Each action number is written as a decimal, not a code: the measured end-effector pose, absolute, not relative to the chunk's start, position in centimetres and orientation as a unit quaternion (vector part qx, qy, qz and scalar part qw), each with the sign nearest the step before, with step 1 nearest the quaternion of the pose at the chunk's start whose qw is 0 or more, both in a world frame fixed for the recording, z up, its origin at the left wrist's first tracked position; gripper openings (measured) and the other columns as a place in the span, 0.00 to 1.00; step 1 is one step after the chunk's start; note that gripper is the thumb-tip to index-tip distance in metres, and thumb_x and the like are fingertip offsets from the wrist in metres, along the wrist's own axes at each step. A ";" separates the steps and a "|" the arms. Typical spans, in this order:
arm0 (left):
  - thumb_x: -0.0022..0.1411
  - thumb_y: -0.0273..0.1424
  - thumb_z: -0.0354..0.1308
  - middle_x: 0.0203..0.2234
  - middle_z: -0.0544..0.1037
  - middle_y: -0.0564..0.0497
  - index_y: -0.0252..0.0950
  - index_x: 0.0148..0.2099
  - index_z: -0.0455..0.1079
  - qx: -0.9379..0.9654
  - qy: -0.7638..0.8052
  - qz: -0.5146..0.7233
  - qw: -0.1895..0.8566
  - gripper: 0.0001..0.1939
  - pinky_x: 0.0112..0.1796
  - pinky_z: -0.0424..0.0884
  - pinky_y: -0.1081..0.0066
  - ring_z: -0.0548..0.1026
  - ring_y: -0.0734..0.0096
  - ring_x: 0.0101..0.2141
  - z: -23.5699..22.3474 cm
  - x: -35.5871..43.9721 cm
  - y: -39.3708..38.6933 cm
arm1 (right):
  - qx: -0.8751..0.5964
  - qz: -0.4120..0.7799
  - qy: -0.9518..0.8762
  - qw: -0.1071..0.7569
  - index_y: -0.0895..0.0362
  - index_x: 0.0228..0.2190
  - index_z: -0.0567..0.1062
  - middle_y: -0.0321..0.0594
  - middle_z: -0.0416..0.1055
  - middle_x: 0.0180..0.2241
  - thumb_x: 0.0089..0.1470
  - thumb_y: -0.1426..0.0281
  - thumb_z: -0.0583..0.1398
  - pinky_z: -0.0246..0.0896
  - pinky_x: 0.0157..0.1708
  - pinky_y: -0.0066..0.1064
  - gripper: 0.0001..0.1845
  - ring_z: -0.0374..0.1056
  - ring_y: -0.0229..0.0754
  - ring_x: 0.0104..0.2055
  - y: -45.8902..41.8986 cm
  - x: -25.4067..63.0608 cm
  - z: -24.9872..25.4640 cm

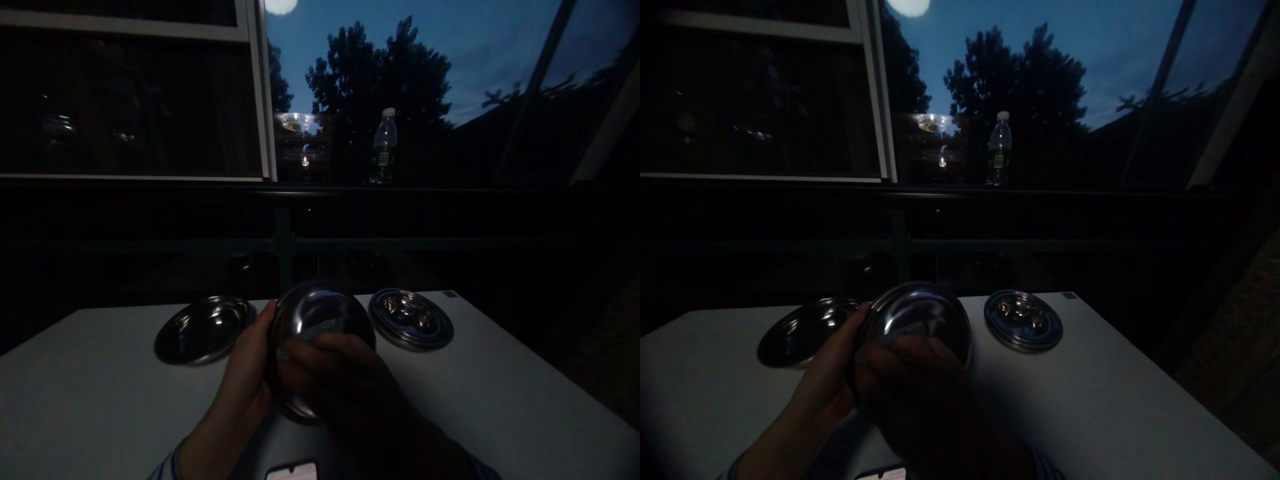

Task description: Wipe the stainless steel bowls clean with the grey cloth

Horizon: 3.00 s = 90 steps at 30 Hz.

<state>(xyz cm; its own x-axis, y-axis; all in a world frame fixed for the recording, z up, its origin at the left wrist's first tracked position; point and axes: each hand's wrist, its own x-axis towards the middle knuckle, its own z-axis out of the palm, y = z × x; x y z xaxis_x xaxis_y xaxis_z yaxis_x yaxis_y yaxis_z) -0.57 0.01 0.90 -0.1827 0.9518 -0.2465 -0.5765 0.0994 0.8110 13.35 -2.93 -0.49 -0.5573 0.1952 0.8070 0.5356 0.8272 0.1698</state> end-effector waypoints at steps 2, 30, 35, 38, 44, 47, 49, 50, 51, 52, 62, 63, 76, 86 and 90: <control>0.55 0.32 0.58 0.18 0.76 0.52 0.32 0.28 0.71 0.220 0.427 0.629 0.611 0.08 0.19 0.69 0.76 0.73 0.74 0.18 0.9 -0.3 -0.3 | -0.224 -0.206 -0.851 0.427 0.62 0.43 0.70 0.37 0.70 0.45 0.60 0.72 0.49 0.60 0.37 0.33 0.13 0.60 0.41 0.45 -2.8 13.5 -0.5; 0.60 0.32 0.50 0.21 0.78 0.52 0.35 0.33 0.71 0.163 0.377 0.682 0.605 0.10 0.22 0.71 0.76 0.74 0.73 0.21 2.9 -1.2 -0.4 | -0.221 -0.267 -0.866 0.361 0.60 0.47 0.69 0.34 0.69 0.47 0.59 0.75 0.49 0.54 0.43 0.35 0.16 0.59 0.40 0.46 -3.8 12.7 -1.0; 0.63 0.31 0.46 0.22 0.78 0.52 0.34 0.35 0.72 0.154 0.318 0.708 0.612 0.13 0.29 0.73 0.75 0.76 0.73 0.24 3.4 -2.3 0.0 | -0.222 -0.277 -0.870 0.343 0.56 0.46 0.70 0.30 0.65 0.52 0.58 0.74 0.51 0.53 0.44 0.33 0.15 0.58 0.37 0.47 -3.8 13.3 -1.1; 0.62 0.31 0.47 0.20 0.78 0.52 0.34 0.34 0.72 0.146 0.321 0.694 0.628 0.13 0.29 0.73 0.75 0.75 0.73 0.22 3.0 -1.8 -0.2 | -0.213 -0.307 -0.862 0.341 0.56 0.47 0.69 0.31 0.64 0.52 0.59 0.74 0.49 0.51 0.46 0.36 0.16 0.57 0.39 0.49 -3.8 13.4 -1.4; 0.62 0.31 0.47 0.19 0.78 0.53 0.35 0.32 0.71 0.157 0.303 0.703 0.624 0.13 0.28 0.73 0.76 0.75 0.74 0.21 3.2 -1.9 -0.2 | -0.221 -0.299 -0.865 0.337 0.56 0.48 0.68 0.30 0.62 0.54 0.59 0.73 0.50 0.52 0.45 0.34 0.16 0.57 0.38 0.49 -3.7 13.6 -1.0; 0.62 0.30 0.46 0.21 0.78 0.53 0.36 0.33 0.72 0.174 0.279 0.710 0.623 0.13 0.31 0.73 0.75 0.76 0.72 0.25 3.4 -2.5 0.2 | -0.217 -0.302 -0.867 0.332 0.56 0.48 0.68 0.30 0.65 0.52 0.59 0.74 0.50 0.53 0.43 0.33 0.16 0.57 0.37 0.49 -3.6 14.0 -0.6; 0.61 0.30 0.47 0.23 0.79 0.52 0.36 0.35 0.72 0.177 0.280 0.699 0.634 0.12 0.34 0.73 0.73 0.77 0.69 0.29 3.4 -2.5 0.3 | -0.208 -0.308 -0.871 0.320 0.56 0.47 0.69 0.31 0.65 0.52 0.59 0.74 0.50 0.53 0.43 0.33 0.15 0.57 0.37 0.49 -3.7 14.1 -0.4; 0.61 0.31 0.47 0.24 0.79 0.51 0.35 0.35 0.72 0.177 0.283 0.692 0.640 0.12 0.35 0.73 0.72 0.77 0.68 0.31 3.4 -2.5 0.4 | -0.205 -0.314 -0.871 0.317 0.56 0.47 0.69 0.31 0.65 0.52 0.59 0.73 0.50 0.53 0.43 0.34 0.15 0.57 0.38 0.48 -3.7 14.1 -0.4; 0.61 0.31 0.47 0.25 0.80 0.50 0.35 0.36 0.72 0.177 0.286 0.688 0.643 0.13 0.35 0.73 0.70 0.77 0.66 0.32 3.3 -2.4 0.4 | -0.201 -0.322 -0.869 0.317 0.56 0.47 0.69 0.31 0.65 0.52 0.59 0.73 0.50 0.53 0.43 0.35 0.15 0.57 0.38 0.48 -3.7 14.1 -0.3; 0.61 0.32 0.46 0.25 0.80 0.49 0.35 0.36 0.72 0.177 0.288 0.686 0.645 0.13 0.36 0.73 0.70 0.77 0.65 0.33 3.3 -2.4 0.5 | -0.201 -0.328 -0.866 0.318 0.55 0.46 0.69 0.32 0.66 0.51 0.59 0.73 0.51 0.53 0.43 0.35 0.15 0.57 0.38 0.48 -3.7 14.1 -0.3; 0.60 0.33 0.50 0.23 0.78 0.52 0.35 0.34 0.71 0.154 0.295 0.692 0.641 0.10 0.31 0.72 0.73 0.76 0.70 0.27 2.7 -1.6 0.0 | -0.217 -0.317 -0.868 0.314 0.56 0.47 0.68 0.29 0.65 0.52 0.60 0.74 0.49 0.52 0.44 0.36 0.16 0.57 0.37 0.48 -3.4 13.8 -0.9; 0.60 0.33 0.50 0.23 0.78 0.51 0.35 0.35 0.71 0.150 0.303 0.682 0.649 0.10 0.31 0.73 0.72 0.76 0.70 0.28 2.6 -1.4 -0.1 | -0.215 -0.310 -0.872 0.310 0.56 0.48 0.68 0.30 0.65 0.51 0.60 0.75 0.49 0.51 0.45 0.37 0.16 0.57 0.37 0.49 -3.5 13.6 -1.1; 0.50 0.38 0.60 0.17 0.76 0.52 0.33 0.27 0.72 0.292 0.385 0.628 0.610 0.12 0.22 0.67 0.74 0.72 0.72 0.19 1.5 -0.9 -0.6 | -0.249 -0.269 -0.836 0.409 0.59 0.45 0.69 0.38 0.71 0.45 0.58 0.75 0.50 0.56 0.41 0.36 0.14 0.60 0.41 0.46 -3.6 14.3 0.5; 0.49 0.41 0.60 0.14 0.72 0.54 0.32 0.25 0.71 0.359 0.424 0.562 0.613 0.15 0.20 0.64 0.75 0.70 0.74 0.17 1.1 -0.4 -0.9 | -0.261 -0.224 -0.849 0.402 0.58 0.43 0.71 0.39 0.70 0.46 0.61 0.70 0.48 0.58 0.38 0.37 0.15 0.61 0.44 0.45 -2.6 15.0 1.0; 0.49 0.40 0.60 0.14 0.71 0.54 0.33 0.24 0.70 0.359 0.429 0.571 0.601 0.14 0.21 0.64 0.75 0.70 0.73 0.18 1.4 -1.1 -0.6 | -0.298 -0.192 -0.848 0.394 0.58 0.45 0.69 0.40 0.69 0.48 0.60 0.71 0.48 0.59 0.41 0.38 0.15 0.61 0.44 0.46 -1.5 16.0 0.9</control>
